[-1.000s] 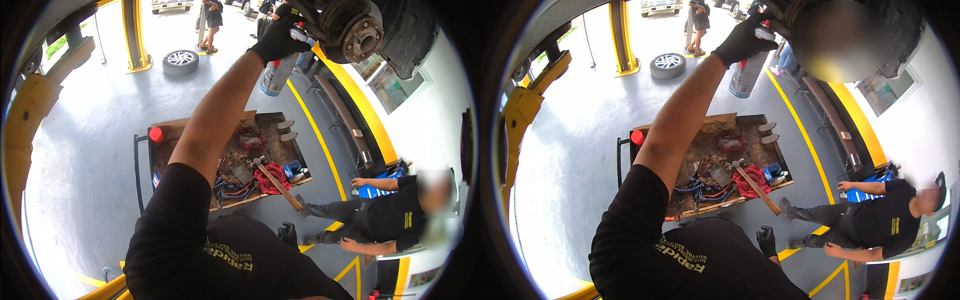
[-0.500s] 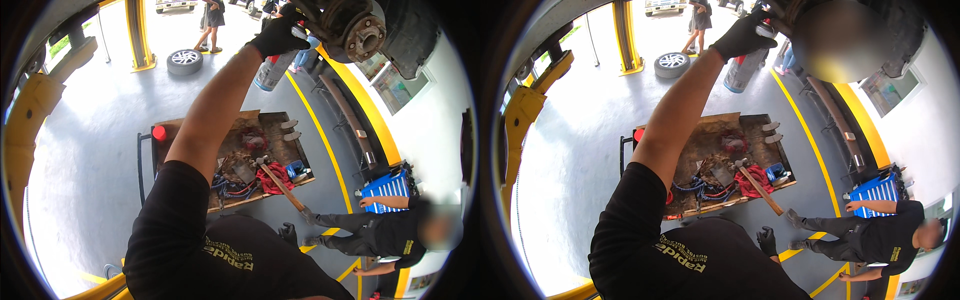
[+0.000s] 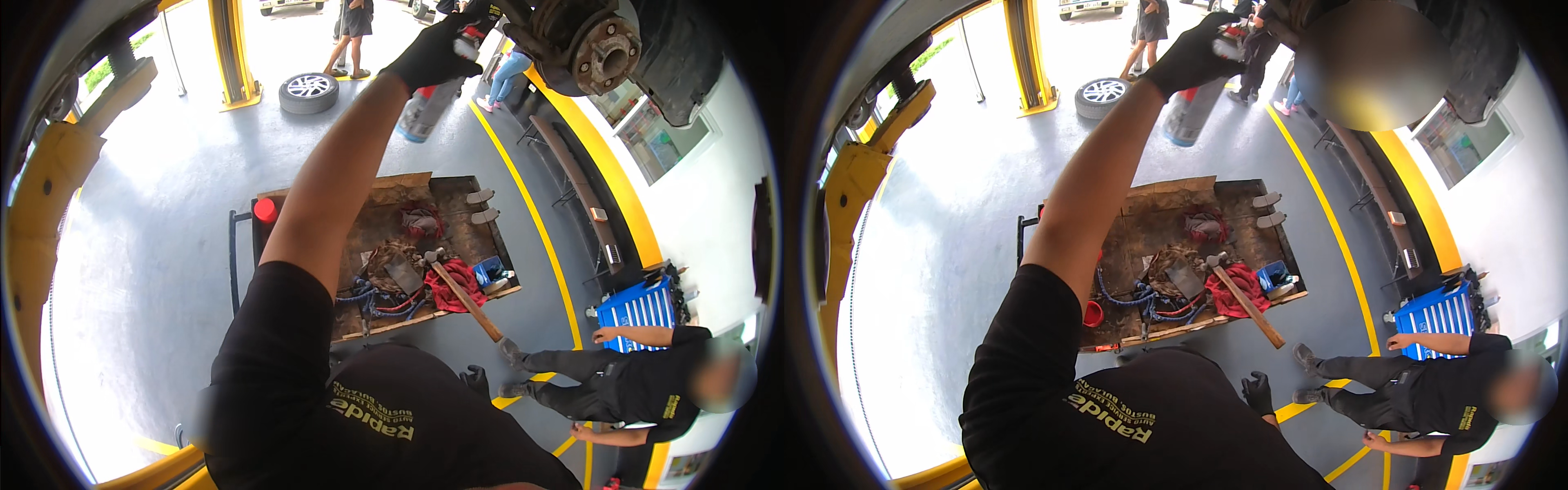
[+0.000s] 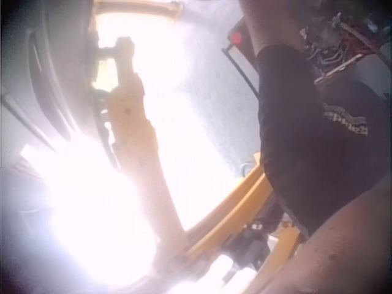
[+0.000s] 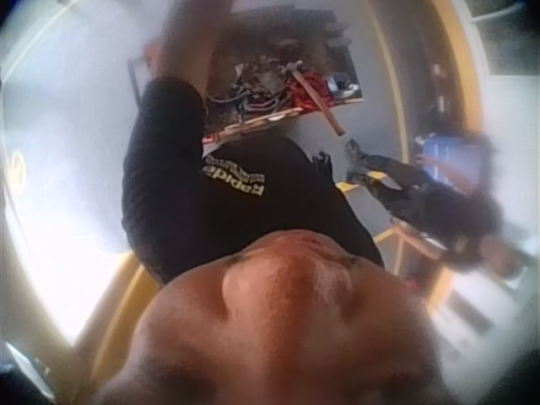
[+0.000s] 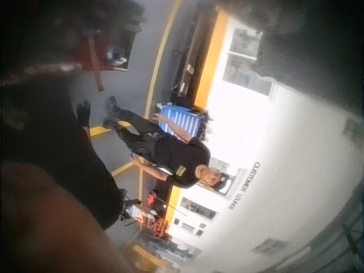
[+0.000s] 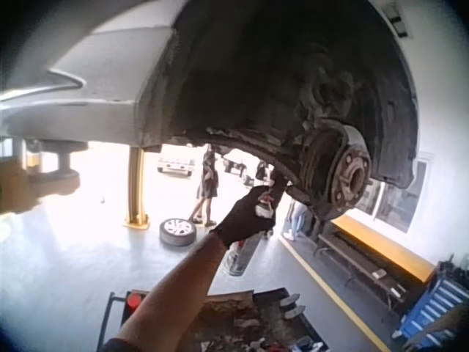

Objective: The person works on a small mechanical component on a workbench in an auto repair shop. They use a hammer and a small metal tool to adjust and clean the part, then spray it with a lubricant. The task involves repeated handling and minor adjustments of the component.

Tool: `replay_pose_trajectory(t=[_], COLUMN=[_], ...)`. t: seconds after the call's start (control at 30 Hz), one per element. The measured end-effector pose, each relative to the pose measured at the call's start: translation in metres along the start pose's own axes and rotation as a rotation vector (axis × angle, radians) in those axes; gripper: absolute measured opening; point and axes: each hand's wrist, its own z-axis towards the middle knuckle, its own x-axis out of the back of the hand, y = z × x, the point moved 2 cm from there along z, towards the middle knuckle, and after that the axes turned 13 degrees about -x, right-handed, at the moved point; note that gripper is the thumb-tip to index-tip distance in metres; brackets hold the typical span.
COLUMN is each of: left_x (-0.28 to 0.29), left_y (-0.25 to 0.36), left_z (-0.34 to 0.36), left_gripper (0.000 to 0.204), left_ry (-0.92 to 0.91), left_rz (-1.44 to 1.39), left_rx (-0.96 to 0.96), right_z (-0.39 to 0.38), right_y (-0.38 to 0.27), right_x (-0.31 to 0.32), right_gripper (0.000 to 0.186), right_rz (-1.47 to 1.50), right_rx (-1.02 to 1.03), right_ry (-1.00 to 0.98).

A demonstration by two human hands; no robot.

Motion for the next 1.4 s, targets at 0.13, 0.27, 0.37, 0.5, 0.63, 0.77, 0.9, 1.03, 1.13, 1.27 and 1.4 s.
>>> replay_pose_trajectory(t=[0.13,0.27,0.37,0.5,0.63,0.77,0.9,1.03,1.13,1.27,1.4], left_x=[0.006,0.000,-0.016,-0.038,-0.027,-0.061,-0.052,-0.056,-0.029,-0.022,-0.026], left_y=[-0.015,0.002,0.012,0.019,0.019,0.025,0.008,0.002,-0.008,-0.018,-0.007], left_z=[-0.072,-0.172,-0.256,-0.309,-0.320,-0.327,-0.341,-0.356,-0.365,-0.384,-0.405], left_gripper=[0.100,0.106,0.101,0.092,0.078,0.057,0.044,0.060,0.079,0.083,0.090], left_ry=[-0.085,-0.079,-0.115,-0.143,-0.164,-0.568,-0.731,-0.537,-0.249,-0.138,-0.164], left_rz=[0.128,0.148,0.182,0.181,0.522,0.563,0.604,0.449,0.453,0.510,0.540], left_rx=[0.184,0.382,0.506,0.616,0.423,0.005,-0.157,0.137,0.441,0.451,0.502], right_z=[0.004,0.013,0.024,0.034,0.050,0.075,0.097,0.081,0.073,0.057,0.052], right_y=[0.040,0.077,0.094,0.121,0.160,0.163,0.121,0.188,0.202,0.212,0.202], right_x=[0.009,0.015,0.015,0.019,0.023,0.034,-0.020,0.010,0.001,-0.009,0.002], right_gripper=[0.044,0.039,0.036,0.032,0.028,0.024,0.017,0.022,0.024,0.034,0.040], right_rz=[-0.133,-0.196,-0.229,-0.250,-0.359,-0.425,0.135,-0.141,-0.208,-0.370,-0.402], right_rx=[-0.102,-0.150,-0.164,-0.133,0.078,0.401,-0.164,0.082,0.026,-0.057,-0.086], right_ry=[0.047,-0.002,-0.048,-0.080,-0.196,-0.232,-0.228,-0.211,-0.341,-0.382,-0.303])
